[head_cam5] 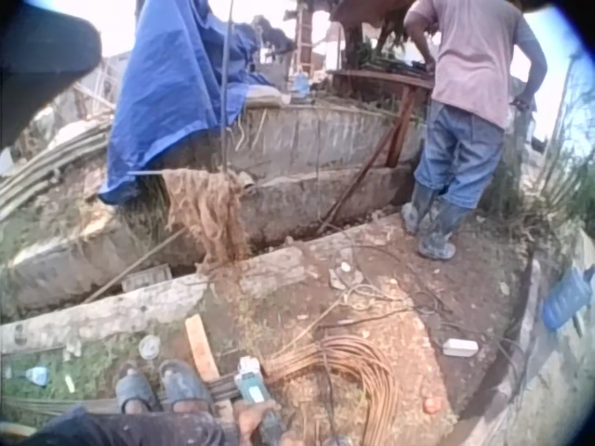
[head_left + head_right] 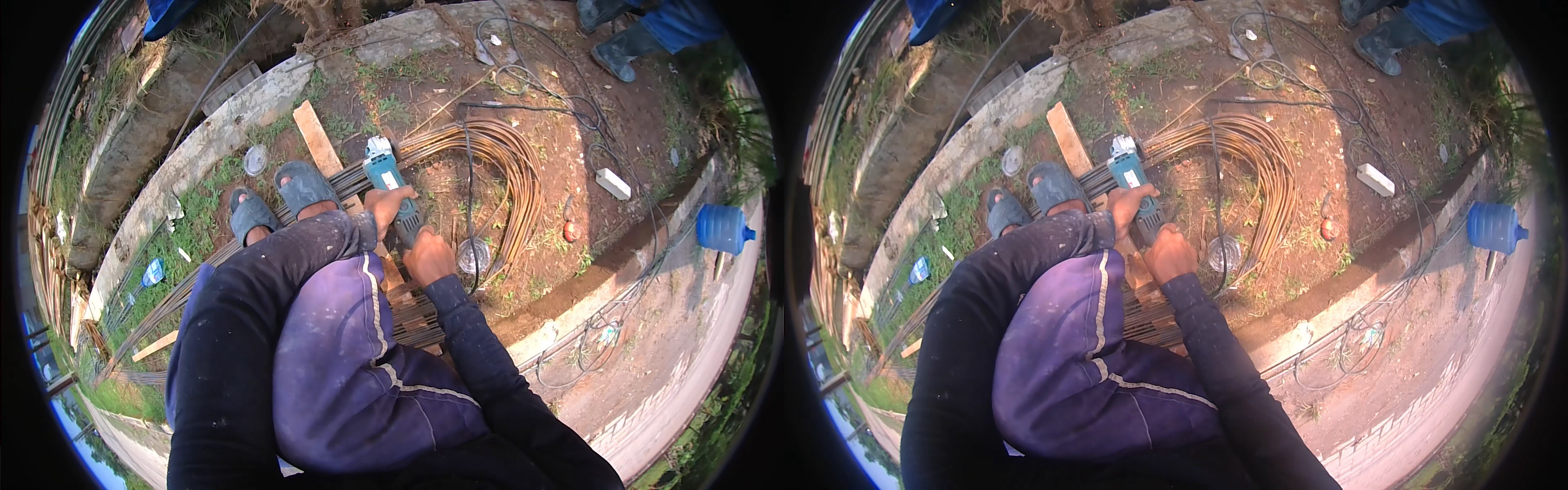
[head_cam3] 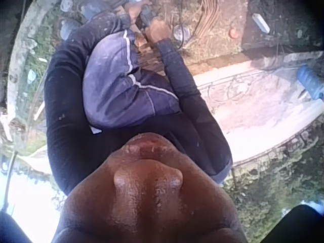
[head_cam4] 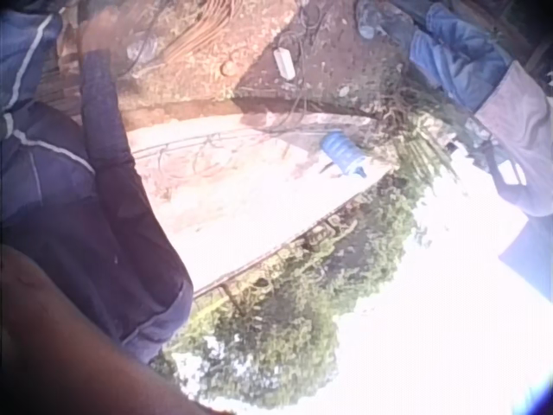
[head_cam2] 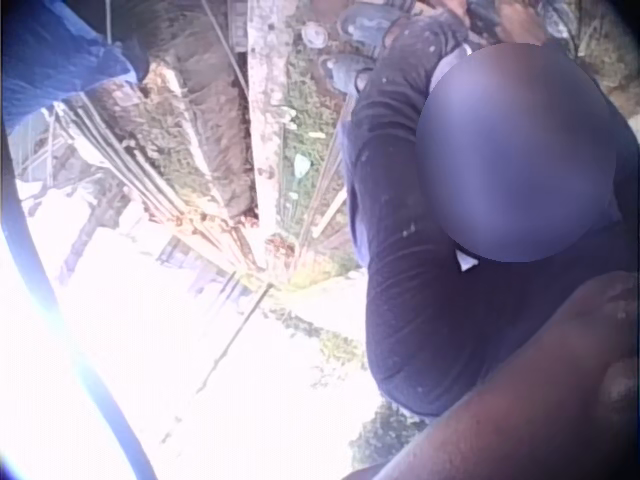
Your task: The person aligns a bundle of metal rods on a wooden plank and uses an angle grinder to cut them. The person adjusts the rods and the grinder multiple times to complete the cuts.
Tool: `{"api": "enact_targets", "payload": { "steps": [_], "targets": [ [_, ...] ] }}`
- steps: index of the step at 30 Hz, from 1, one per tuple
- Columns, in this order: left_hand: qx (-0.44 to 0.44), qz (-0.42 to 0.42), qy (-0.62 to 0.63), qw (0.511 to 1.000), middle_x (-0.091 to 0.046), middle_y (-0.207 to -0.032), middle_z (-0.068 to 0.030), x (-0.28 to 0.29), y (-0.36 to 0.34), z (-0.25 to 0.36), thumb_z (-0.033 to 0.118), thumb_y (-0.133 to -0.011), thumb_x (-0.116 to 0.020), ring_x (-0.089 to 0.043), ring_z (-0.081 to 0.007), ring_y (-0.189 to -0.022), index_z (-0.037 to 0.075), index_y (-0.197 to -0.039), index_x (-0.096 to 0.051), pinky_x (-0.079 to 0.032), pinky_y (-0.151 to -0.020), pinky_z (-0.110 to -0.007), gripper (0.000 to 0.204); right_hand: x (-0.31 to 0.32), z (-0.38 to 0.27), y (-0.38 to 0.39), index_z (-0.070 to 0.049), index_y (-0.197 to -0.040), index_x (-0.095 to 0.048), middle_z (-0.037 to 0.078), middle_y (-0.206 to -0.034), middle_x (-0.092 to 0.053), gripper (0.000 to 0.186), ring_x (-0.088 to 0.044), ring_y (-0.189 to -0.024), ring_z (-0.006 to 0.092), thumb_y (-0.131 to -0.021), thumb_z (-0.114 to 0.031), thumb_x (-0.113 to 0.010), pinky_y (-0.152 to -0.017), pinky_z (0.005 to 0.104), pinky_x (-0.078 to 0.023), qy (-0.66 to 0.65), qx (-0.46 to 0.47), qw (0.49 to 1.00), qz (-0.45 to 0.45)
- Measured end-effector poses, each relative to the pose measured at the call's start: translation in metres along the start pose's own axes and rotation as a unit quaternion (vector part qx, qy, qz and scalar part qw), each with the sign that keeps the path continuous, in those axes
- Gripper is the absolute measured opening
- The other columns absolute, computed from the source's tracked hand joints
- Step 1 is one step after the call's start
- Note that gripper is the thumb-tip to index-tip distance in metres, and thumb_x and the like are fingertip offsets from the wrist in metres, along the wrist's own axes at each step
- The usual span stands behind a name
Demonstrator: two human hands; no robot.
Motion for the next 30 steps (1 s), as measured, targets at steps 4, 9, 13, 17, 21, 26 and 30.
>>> {"api": "enact_targets", "payload": {
  "steps": [4, 9, 13, 17, 21, 26, 30],
  "targets": [
    [-0.005, 0.002, 0.002, 1.000, -0.066, -0.089, -0.0114, 0.001, -0.002, 0.004, 0.019, -0.074, -0.079, -0.067, -0.0242, -0.073, -0.005, -0.098, -0.064, -0.056, -0.065, -0.041, 0.038, 0.008, -0.008, -0.001, 0.011, -0.101, -0.059, 0.031, -0.089, -0.069, 0.037, -0.070, -0.087, 0.0460, -0.077, -0.016, -0.068, -0.080, 0.0504, -0.056, -0.018, 0.006, 1.000, -0.008],
    [-0.005, -0.021, 0.031, 0.999, -0.066, -0.090, -0.0113, 0.007, -0.014, 0.004, 0.019, -0.074, -0.079, -0.068, -0.0254, -0.074, -0.005, -0.101, -0.063, -0.058, -0.063, -0.044, 0.039, 0.006, -0.013, -0.007, 0.010, -0.099, -0.059, 0.031, -0.090, -0.069, 0.035, -0.069, -0.088, 0.0464, -0.078, -0.017, -0.069, -0.081, 0.0506, -0.056, -0.019, 0.002, 1.000, -0.005],
    [-0.004, -0.025, 0.031, 0.999, -0.065, -0.090, -0.0114, 0.004, -0.011, 0.006, 0.018, -0.075, -0.078, -0.068, -0.0256, -0.074, -0.005, -0.103, -0.062, -0.059, -0.064, -0.045, 0.040, 0.007, -0.012, -0.007, 0.009, -0.098, -0.058, 0.032, -0.089, -0.069, 0.034, -0.069, -0.087, 0.0461, -0.078, -0.016, -0.069, -0.080, 0.0507, -0.056, -0.015, 0.001, 1.000, -0.001],
    [0.009, -0.018, 0.005, 1.000, -0.065, -0.093, -0.0116, 0.003, -0.007, -0.001, 0.019, -0.074, -0.078, -0.069, -0.0253, -0.078, -0.006, -0.104, -0.062, -0.059, -0.069, -0.043, 0.042, 0.005, -0.005, -0.002, 0.009, -0.098, -0.059, 0.031, -0.088, -0.069, 0.035, -0.070, -0.086, 0.0447, -0.077, -0.017, -0.071, -0.080, 0.0502, -0.057, -0.011, 0.014, 1.000, -0.002],
    [0.035, -0.017, 0.010, 0.999, -0.066, -0.097, -0.0115, -0.004, 0.009, -0.004, 0.021, -0.074, -0.078, -0.069, -0.0246, -0.085, -0.005, -0.104, -0.062, -0.059, -0.073, -0.041, 0.043, 0.010, 0.000, 0.009, 0.010, -0.097, -0.061, 0.031, -0.087, -0.069, 0.037, -0.071, -0.087, 0.0436, -0.076, -0.017, -0.073, -0.080, 0.0491, -0.057, 0.006, 0.007, 1.000, -0.016],
    [0.049, -0.007, -0.027, 0.998, -0.067, -0.099, -0.0110, -0.007, 0.024, -0.004, 0.024, -0.075, -0.078, -0.069, -0.0241, -0.088, -0.003, -0.106, -0.063, -0.059, -0.075, -0.040, 0.044, 0.021, -0.001, 0.022, 0.010, -0.100, -0.061, 0.029, -0.089, -0.070, 0.039, -0.071, -0.087, 0.0429, -0.076, -0.018, -0.075, -0.078, 0.0475, -0.058, 0.012, 0.020, 0.999, -0.031],
    [0.063, -0.037, -0.002, 0.997, -0.067, -0.099, -0.0113, -0.006, 0.026, -0.010, 0.025, -0.076, -0.078, -0.069, -0.0245, -0.088, 0.000, -0.106, -0.065, -0.058, -0.076, -0.041, 0.042, 0.018, 0.000, 0.027, 0.009, -0.102, -0.060, 0.028, -0.090, -0.071, 0.042, -0.071, -0.087, 0.0420, -0.077, -0.020, -0.076, -0.078, 0.0469, -0.058, 0.020, 0.002, 0.999, -0.030]
  ]
}}
Point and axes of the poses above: each hand's wrist, its own y-axis away from the middle knuckle, its own x-axis out of the back of the hand, z = x × y, the point moved 1 cm from there along -y, towards the middle knuckle
